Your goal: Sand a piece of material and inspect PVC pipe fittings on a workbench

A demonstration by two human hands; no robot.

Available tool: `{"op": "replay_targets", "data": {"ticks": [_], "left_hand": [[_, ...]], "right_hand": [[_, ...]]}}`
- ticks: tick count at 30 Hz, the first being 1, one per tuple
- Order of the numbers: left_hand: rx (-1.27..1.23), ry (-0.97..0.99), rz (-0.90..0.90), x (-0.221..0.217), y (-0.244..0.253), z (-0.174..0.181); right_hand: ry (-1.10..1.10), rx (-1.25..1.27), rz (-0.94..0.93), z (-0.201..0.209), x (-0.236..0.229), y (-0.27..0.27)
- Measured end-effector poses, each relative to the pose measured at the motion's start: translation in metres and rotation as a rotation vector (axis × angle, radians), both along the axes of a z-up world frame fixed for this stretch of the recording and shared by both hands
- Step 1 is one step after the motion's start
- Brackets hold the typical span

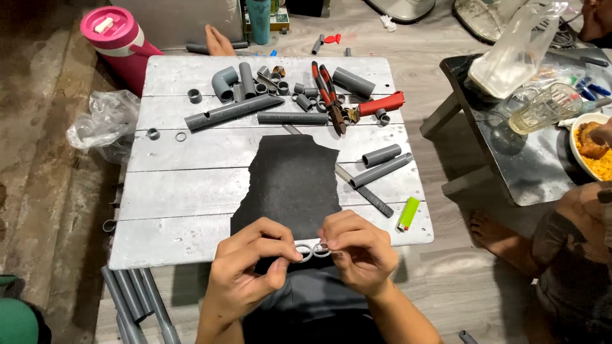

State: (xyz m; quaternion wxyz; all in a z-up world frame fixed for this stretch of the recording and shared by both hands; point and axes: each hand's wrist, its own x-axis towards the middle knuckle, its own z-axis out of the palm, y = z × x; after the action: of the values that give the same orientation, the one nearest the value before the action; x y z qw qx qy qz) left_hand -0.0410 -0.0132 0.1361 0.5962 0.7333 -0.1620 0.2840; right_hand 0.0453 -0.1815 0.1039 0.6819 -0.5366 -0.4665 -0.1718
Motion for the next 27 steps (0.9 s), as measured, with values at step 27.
{"op": "replay_targets", "data": {"ticks": [27], "left_hand": [[0.92,0.728,0.757,0.119,0.22,-0.108]], "right_hand": [[0.056,-0.079,-0.135,-0.017,0.011,-0.006]]}}
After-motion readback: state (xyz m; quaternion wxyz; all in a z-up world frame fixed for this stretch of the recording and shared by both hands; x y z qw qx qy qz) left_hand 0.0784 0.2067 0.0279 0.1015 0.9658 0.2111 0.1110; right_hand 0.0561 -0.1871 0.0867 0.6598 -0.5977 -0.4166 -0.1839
